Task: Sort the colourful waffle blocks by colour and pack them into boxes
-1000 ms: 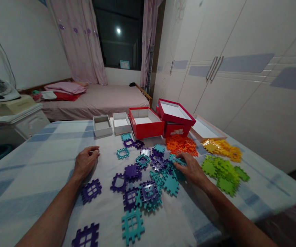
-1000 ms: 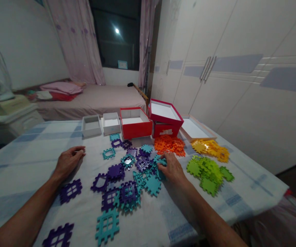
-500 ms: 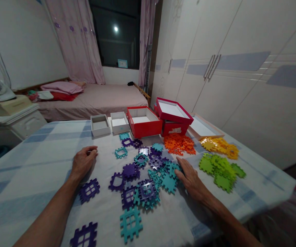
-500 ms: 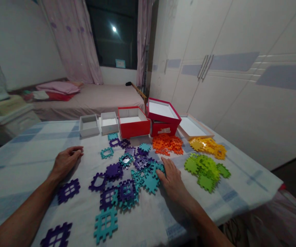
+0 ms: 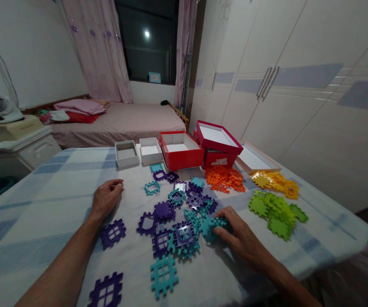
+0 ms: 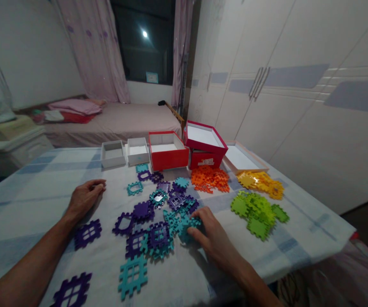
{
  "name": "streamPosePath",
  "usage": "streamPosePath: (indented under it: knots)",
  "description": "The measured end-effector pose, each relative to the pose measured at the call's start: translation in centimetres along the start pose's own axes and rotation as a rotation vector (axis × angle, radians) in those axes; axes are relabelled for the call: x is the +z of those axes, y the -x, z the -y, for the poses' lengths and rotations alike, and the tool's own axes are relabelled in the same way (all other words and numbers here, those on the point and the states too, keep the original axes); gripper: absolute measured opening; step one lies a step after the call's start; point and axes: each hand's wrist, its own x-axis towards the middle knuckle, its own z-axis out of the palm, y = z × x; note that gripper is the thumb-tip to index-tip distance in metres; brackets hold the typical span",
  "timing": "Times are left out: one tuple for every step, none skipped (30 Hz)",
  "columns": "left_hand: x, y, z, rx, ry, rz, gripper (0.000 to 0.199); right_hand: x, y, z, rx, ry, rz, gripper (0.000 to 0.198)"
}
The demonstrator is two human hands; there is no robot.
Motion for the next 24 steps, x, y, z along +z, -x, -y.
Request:
streamPosePath:
  knots:
    - [0.0,0.0,0.0,-0.002,-0.001,-0.001,0.044,0.2,0.0,0.1,-0.018,-0.004,0.021,0.019]
    - [0.0,0.0,0.0,-0.001,0.000,-0.001,0.044,0.4,0.0,0.1,-0.026,-0.001,0.039,0.021]
    - [0.0,0.0,0.0,0.002,0.005,0.001,0.044,0.5,0.0,0.1,-0.022,0.007,0.058,0.025]
    - [0.0,0.0,0.0,0.005,0.013,0.006,0.044,0.6,0.0,0.1,-0.010,0.018,0.080,0.028]
    - [0.0,0.0,0.1,0.006,0.021,0.010,0.044,0.7,0.0,0.2,0.006,0.029,0.098,0.030]
    - [0.1,-0.1,0.2,0.007,0.028,0.014,0.044,0.7,0.1,0.2,0.015,0.035,0.111,0.031]
    - [0.1,-0.1,0.2,0.007,0.033,0.015,0.045,0.6,0.1,0.4,0.015,0.036,0.117,0.031]
    - [0.1,-0.1,0.2,0.007,0.034,0.015,0.045,0.5,0.1,0.5,0.007,0.031,0.115,0.030]
    - [0.1,-0.1,0.3,0.009,0.029,0.013,0.044,0.3,0.0,0.7,0.000,0.022,0.107,0.030]
    - [0.1,-0.1,0.3,0.015,0.022,0.010,0.044,0.1,-0.2,0.8,-0.003,0.011,0.098,0.029]
    - [0.0,-0.1,0.2,0.019,0.010,0.008,0.044,-0.1,-0.5,0.8,0.000,0.000,0.093,0.030]
    - [0.0,0.0,0.2,0.023,-0.002,0.006,0.043,-0.4,-1.0,0.8,0.003,-0.009,0.092,0.034]
    - [0.0,0.0,0.1,0.025,-0.012,0.005,0.043,-0.7,-1.6,0.7,0.004,-0.013,0.096,0.042]
    - [0.0,0.0,0.1,0.025,-0.017,0.004,0.043,-1.0,-2.3,0.4,0.003,-0.012,0.105,0.051]
    - [0.0,-0.1,0.1,0.023,-0.016,0.003,0.044,-1.3,-3.0,0.2,-0.003,-0.008,0.127,0.061]
    - [0.0,-0.1,0.1,0.019,-0.011,0.006,0.044,-1.5,-3.8,-0.2,-0.008,-0.003,0.159,0.069]
    - [0.1,-0.1,0.2,0.015,-0.007,0.008,0.045,-1.7,-4.4,-0.5,-0.008,0.005,0.199,0.073]
    - [0.1,-0.1,0.2,0.013,-0.001,0.009,0.045,-1.8,-4.9,-0.7,-0.003,0.014,0.238,0.075]
    - [0.1,-0.2,0.3,0.011,0.001,0.009,0.045,-1.8,-5.3,-0.8,0.004,0.023,0.270,0.075]
    - [0.2,-0.2,0.4,0.012,0.000,0.009,0.045,-1.7,-5.5,-0.9,0.005,0.034,0.287,0.074]
    - [0.2,-0.2,0.4,0.015,-0.002,0.007,0.045,-1.6,-5.4,-0.8,-0.001,0.049,0.289,0.073]
    - [0.2,-0.2,0.5,0.020,-0.004,0.004,0.044,-1.4,-5.3,-0.7,-0.009,0.069,0.276,0.071]
    - [0.2,-0.2,0.6,0.024,-0.004,0.001,0.044,-1.2,-4.9,-0.5,-0.018,0.090,0.255,0.067]
    - [0.2,-0.3,0.6,0.029,0.000,0.000,0.044,-1.0,-4.5,-0.4,-0.024,0.112,0.229,0.061]
